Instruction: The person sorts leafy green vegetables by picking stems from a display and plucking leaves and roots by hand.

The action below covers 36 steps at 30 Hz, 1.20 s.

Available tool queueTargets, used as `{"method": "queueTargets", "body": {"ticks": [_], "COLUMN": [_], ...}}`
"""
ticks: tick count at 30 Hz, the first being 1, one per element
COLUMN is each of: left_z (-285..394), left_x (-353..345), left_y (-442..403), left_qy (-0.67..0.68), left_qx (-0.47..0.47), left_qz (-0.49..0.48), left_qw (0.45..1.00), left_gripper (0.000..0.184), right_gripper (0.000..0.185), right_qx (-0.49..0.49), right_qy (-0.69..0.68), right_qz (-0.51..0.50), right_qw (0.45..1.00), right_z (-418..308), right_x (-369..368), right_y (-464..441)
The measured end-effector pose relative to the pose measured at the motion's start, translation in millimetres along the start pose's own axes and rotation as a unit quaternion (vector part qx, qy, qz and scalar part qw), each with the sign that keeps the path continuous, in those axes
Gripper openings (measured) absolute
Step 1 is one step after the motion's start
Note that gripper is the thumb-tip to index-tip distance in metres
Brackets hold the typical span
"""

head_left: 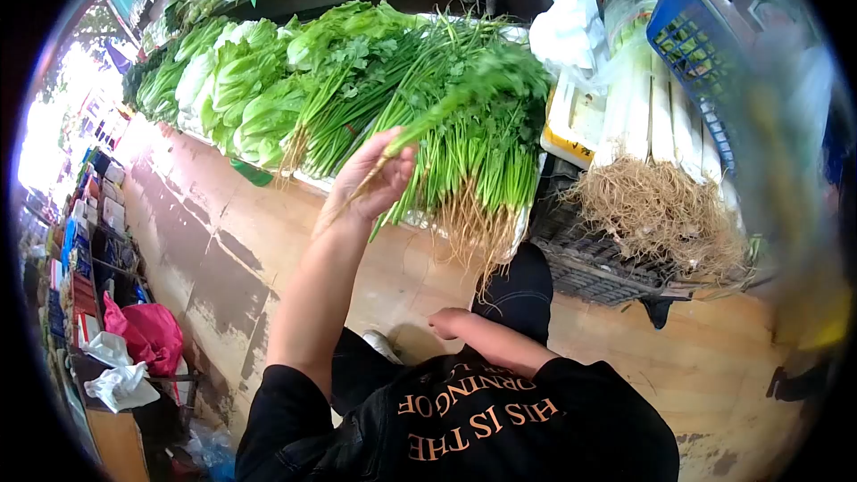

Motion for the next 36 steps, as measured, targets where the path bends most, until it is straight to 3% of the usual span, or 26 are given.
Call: {"method": "queueTargets", "body": {"ticks": [4,7,8,15,16,22,25,27,30,34,35,36], "left_z": [8.7,-3.4,-8.3,-39.0,-48.3,-115.7,-132.2,-141.1,-140.2,-126.6,-125.0,-122.4], "left_x": [17.1,39.3,51.5,80.8,81.9,110.1,114.7,119.5,118.1,108.2,108.6,106.4], "left_y": [32.4,57.8,64.9,112.7,118.8,155.8,177.4,185.6,191.0,193.5,193.8,195.6], "left_qy": [0.129,0.235,0.255,0.355,0.348,0.18,0.06,0.04,0.032,-0.021,-0.046,-0.04], "left_qx": [-0.044,-0.093,-0.104,-0.163,-0.156,-0.157,-0.115,-0.119,-0.121,-0.129,-0.131,-0.139], "left_qz": [-0.126,-0.083,-0.112,-0.069,-0.092,0.043,0.128,0.129,0.151,0.199,0.211,0.208], "left_qw": [0.983,0.964,0.955,0.918,0.92,0.97,0.983,0.984,0.981,0.971,0.968,0.967], "left_gripper": [0.023,0.028,0.03,0.029,0.03,0.034,0.032,0.031,0.031,0.032,0.033,0.032], "right_gripper": [0.031,0.035,0.036,0.028,0.027,0.023,0.024,0.021,0.019,0.02,0.018,0.016], "right_qx": [-0.001,-0.007,-0.007,0.147,0.159,0.182,0.205,0.223,0.269,0.3,0.33,0.352], "right_qy": [-0.021,-0.008,-0.002,-0.116,-0.155,-0.438,-0.513,-0.549,-0.544,-0.486,-0.291,-0.138], "right_qz": [0.037,0.022,0.018,0.174,0.187,0.22,0.248,0.276,0.29,0.245,0.298,0.352], "right_qw": [0.999,1.0,1.0,0.967,0.957,0.853,0.796,0.757,0.74,0.783,0.847,0.856], "right_z": [-19.3,-24.3,-23.3,-42.5,-49.5,-70.3,-94.7,-115.9,-140.0,-171.2,-168.1,-180.8], "right_x": [15.4,17.2,16.6,31.9,38.6,52.1,67.4,78.9,94.6,121.2,136.8,157.0], "right_y": [31.6,34.7,32.5,28.4,34.7,57.3,82.8,100.2,119.6,155.1,161.4,180.2]}}
Point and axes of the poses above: each hand's wrist, its own y-axis away from the middle knuckle, its own x-axis out of the back of the hand, z = x × y, the point moved 2 cm from there along -y, towards the middle knuckle, and after that the axes turned 13 degrees about -y, right-handed, at the moved point
